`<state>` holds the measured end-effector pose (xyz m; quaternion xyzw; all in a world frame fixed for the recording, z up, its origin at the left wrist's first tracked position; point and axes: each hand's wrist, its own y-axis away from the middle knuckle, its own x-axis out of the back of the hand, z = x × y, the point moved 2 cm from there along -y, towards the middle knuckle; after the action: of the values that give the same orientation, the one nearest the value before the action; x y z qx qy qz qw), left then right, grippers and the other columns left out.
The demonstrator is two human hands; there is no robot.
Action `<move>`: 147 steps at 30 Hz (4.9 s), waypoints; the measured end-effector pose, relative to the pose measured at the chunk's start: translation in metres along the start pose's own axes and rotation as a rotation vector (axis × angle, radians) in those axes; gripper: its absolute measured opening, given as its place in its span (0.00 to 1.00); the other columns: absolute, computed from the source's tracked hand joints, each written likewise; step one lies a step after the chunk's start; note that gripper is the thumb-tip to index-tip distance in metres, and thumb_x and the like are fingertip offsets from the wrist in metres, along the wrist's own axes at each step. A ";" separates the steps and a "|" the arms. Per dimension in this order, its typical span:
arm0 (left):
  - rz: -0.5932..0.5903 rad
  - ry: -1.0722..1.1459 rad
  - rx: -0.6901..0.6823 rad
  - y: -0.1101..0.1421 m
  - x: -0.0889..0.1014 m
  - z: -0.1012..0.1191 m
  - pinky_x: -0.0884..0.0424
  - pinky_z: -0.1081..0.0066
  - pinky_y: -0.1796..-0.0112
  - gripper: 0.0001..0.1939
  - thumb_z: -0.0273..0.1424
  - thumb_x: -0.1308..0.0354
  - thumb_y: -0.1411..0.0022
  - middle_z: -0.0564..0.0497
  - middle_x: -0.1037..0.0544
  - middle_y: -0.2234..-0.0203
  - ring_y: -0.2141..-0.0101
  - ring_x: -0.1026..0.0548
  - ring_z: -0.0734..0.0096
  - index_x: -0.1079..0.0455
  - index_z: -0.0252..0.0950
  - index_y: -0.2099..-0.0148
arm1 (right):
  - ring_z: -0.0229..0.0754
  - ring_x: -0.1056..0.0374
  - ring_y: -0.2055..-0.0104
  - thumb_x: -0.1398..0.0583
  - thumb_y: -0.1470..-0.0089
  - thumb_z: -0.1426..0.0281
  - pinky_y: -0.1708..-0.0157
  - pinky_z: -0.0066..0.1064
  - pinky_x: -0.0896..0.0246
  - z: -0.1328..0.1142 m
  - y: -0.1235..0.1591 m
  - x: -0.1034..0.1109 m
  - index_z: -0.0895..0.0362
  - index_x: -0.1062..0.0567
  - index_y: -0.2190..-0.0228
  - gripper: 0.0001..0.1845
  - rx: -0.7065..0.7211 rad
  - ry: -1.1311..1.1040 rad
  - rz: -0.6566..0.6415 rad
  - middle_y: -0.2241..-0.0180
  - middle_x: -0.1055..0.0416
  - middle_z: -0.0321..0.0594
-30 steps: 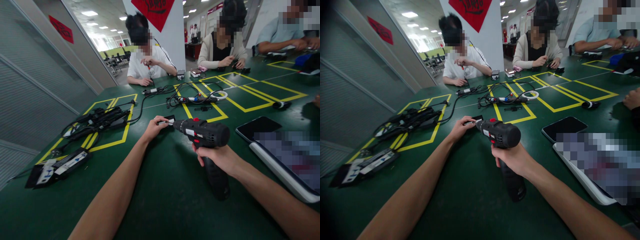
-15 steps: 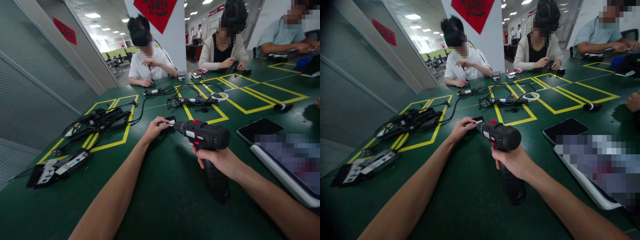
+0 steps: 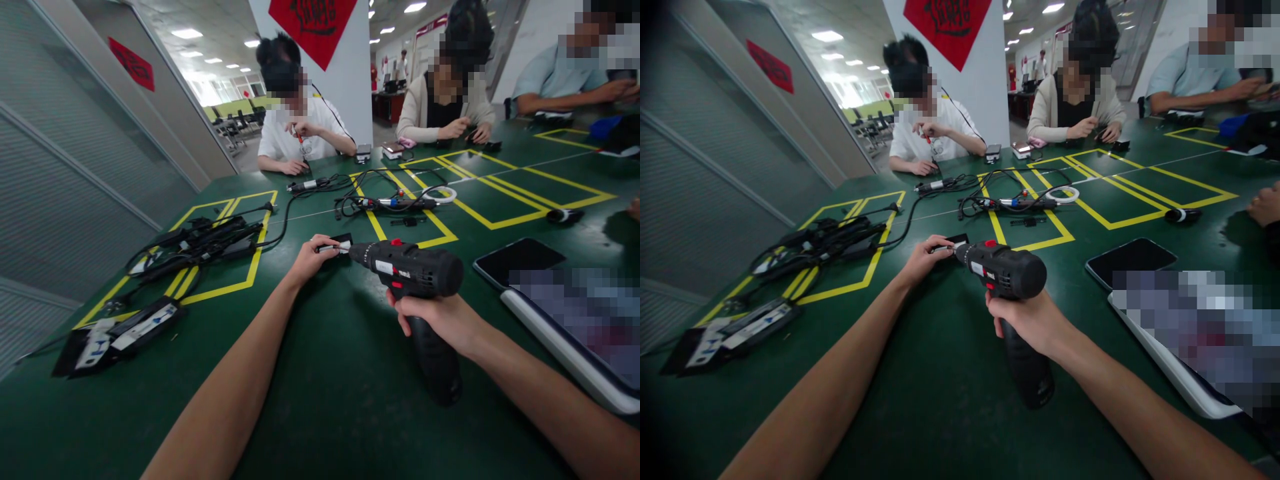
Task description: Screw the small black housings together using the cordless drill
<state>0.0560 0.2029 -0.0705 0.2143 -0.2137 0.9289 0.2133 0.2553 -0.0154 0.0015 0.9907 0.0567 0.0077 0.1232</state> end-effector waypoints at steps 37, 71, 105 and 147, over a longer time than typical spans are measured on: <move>0.013 -0.077 -0.013 0.001 -0.002 -0.003 0.36 0.63 0.50 0.12 0.37 0.40 0.47 0.49 0.27 0.59 0.55 0.30 0.63 0.26 0.39 0.60 | 0.39 0.34 0.76 0.43 0.54 0.72 0.72 0.33 0.43 -0.002 0.003 0.000 0.58 0.26 0.64 0.12 -0.026 0.081 0.038 0.80 0.31 0.34; 0.014 -0.085 -0.009 0.002 -0.002 0.000 0.36 0.63 0.49 0.12 0.37 0.40 0.47 0.49 0.26 0.59 0.55 0.30 0.64 0.26 0.39 0.60 | 0.38 0.35 0.77 0.43 0.52 0.71 0.71 0.32 0.43 0.001 0.001 -0.002 0.57 0.29 0.72 0.03 0.015 0.068 0.012 0.82 0.32 0.34; 0.008 -0.073 -0.007 0.001 -0.001 0.000 0.36 0.65 0.51 0.12 0.37 0.40 0.47 0.49 0.27 0.59 0.55 0.30 0.64 0.26 0.38 0.60 | 0.38 0.35 0.76 0.43 0.51 0.72 0.70 0.33 0.43 0.003 0.002 -0.003 0.57 0.30 0.71 0.03 0.005 0.044 0.003 0.82 0.32 0.33; 0.020 -0.054 0.007 0.002 -0.001 0.000 0.38 0.62 0.47 0.12 0.37 0.40 0.47 0.48 0.26 0.58 0.53 0.30 0.62 0.26 0.38 0.60 | 0.38 0.35 0.77 0.43 0.52 0.72 0.70 0.32 0.42 0.003 0.002 -0.003 0.57 0.29 0.73 0.03 0.049 0.041 -0.002 0.82 0.32 0.34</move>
<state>0.0563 0.2010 -0.0718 0.2379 -0.2181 0.9257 0.1974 0.2526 -0.0184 -0.0009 0.9930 0.0604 0.0262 0.0977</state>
